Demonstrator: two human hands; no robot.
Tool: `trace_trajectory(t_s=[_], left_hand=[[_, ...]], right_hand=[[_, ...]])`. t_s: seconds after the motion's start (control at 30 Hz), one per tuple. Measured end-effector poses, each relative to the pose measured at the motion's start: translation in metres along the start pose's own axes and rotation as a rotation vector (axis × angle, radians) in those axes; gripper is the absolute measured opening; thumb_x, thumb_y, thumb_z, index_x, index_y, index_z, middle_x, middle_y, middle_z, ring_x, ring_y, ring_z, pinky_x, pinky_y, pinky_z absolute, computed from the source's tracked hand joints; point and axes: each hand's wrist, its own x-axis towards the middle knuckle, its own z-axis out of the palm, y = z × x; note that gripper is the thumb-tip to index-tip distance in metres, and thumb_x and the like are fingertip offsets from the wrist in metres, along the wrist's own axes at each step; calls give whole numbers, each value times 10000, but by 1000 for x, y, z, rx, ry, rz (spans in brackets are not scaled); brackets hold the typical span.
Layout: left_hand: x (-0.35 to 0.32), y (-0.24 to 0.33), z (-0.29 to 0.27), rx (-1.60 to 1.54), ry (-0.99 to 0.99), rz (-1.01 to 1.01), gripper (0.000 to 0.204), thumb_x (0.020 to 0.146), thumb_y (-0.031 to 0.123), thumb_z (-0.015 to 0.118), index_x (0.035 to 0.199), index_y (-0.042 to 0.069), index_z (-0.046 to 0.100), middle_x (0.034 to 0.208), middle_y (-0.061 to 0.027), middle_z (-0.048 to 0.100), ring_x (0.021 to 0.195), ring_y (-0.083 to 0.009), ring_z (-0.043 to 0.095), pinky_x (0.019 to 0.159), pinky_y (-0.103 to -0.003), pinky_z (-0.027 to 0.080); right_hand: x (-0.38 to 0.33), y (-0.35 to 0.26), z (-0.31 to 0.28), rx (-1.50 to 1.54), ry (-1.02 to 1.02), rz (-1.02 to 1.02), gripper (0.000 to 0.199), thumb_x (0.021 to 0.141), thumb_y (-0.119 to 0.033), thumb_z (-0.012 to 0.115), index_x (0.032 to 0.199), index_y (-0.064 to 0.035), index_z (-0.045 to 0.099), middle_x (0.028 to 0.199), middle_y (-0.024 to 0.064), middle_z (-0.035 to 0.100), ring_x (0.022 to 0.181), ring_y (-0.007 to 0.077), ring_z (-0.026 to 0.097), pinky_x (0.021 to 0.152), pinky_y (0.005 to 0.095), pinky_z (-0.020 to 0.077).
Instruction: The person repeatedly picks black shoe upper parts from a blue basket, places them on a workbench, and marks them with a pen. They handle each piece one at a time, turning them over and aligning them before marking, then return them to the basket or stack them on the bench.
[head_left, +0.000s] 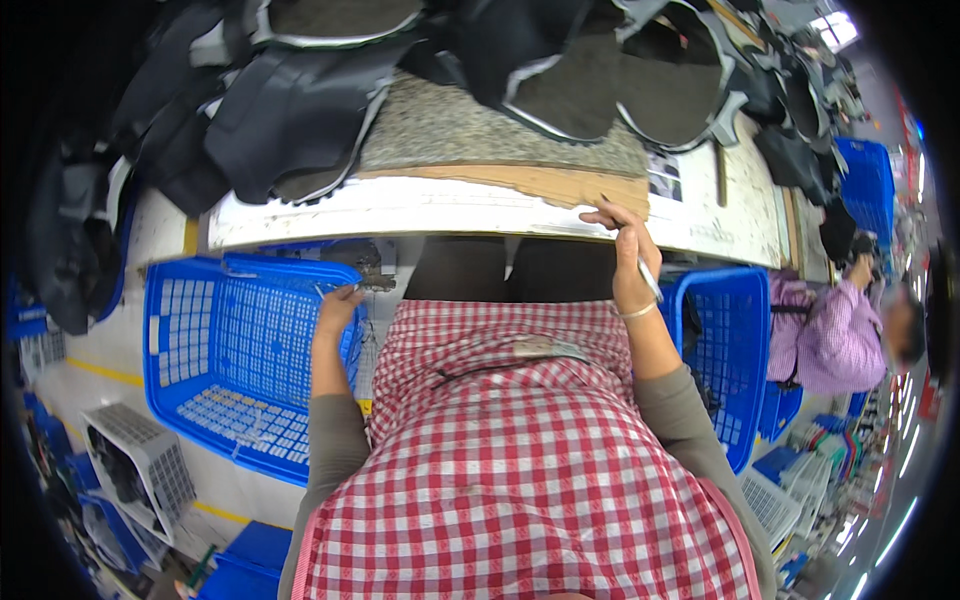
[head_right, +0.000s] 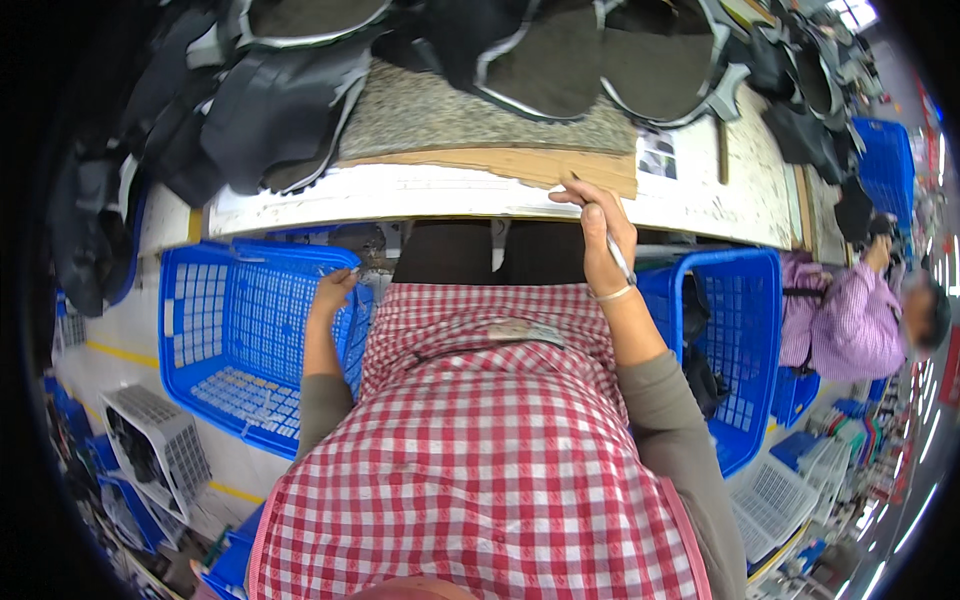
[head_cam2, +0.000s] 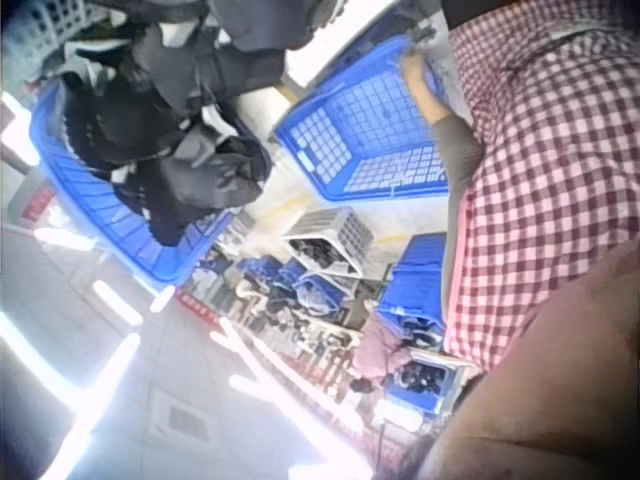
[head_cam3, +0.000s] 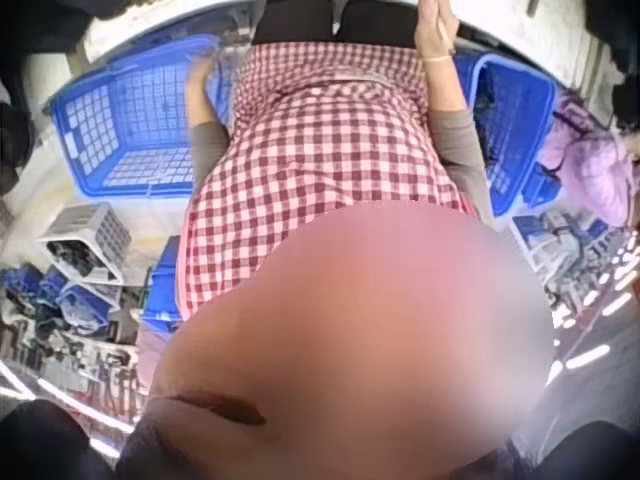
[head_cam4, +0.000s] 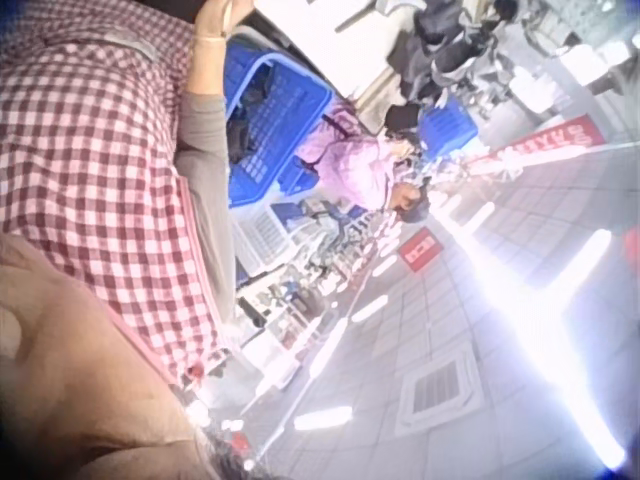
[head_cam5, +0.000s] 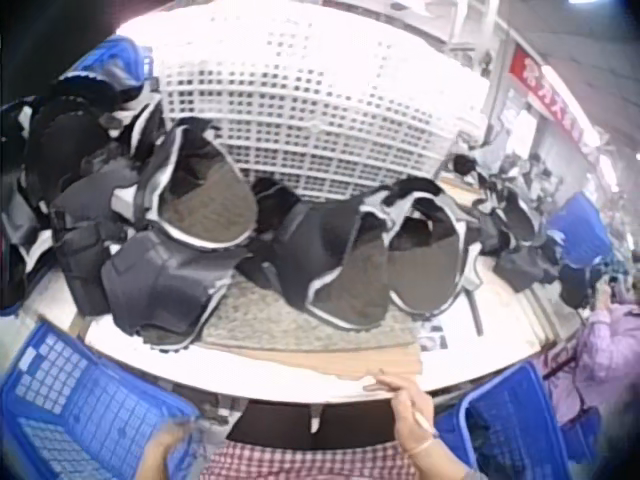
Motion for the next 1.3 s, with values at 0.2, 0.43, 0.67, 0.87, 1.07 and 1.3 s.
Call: trace_trajectory(t_s=[0.2,0.43,0.67,0.87,1.07,1.3], left_hand=[[-136,232,-43,-306,108,598,234,962,155,711,765,32,682,639,26,595,571,-59,495,537,-217,380],[-101,455,128,-3,1,1365,256,891,154,756,1105,24,703,1131,-126,676,1043,-268,657,915,-369,524],[-28,459,140,568,314,1177,533,811,399,834,1156,22,684,1112,-93,652,1054,-287,630,900,-400,526],[-36,454,118,562,247,1107,505,795,397,847,1111,35,691,1041,-93,664,999,-278,656,853,-408,540],[-31,448,116,648,330,1179,337,852,283,791,1078,60,675,997,-79,671,982,-290,674,824,-422,557],[-2,449,103,428,227,1093,278,909,235,723,1091,25,712,1031,-113,722,907,-329,702,792,-398,555]], right_hand=[[17,26,-30,188,183,204,437,1111,-294,430,1224,29,703,852,58,691,764,111,583,737,254,448],[17,50,-21,429,148,155,188,1033,-133,613,1171,-14,570,870,39,638,786,93,614,739,240,489],[26,52,-82,296,94,299,152,984,-126,719,953,-27,607,840,0,654,752,32,561,683,211,468],[97,56,-48,474,9,122,180,966,-139,736,955,-24,598,850,11,657,745,37,569,672,208,467],[141,78,5,504,-15,155,219,952,-149,767,975,-25,589,846,-12,641,759,35,563,686,195,458],[140,86,17,287,-21,124,269,913,-155,790,785,-29,590,689,0,646,631,47,558,572,234,466]])
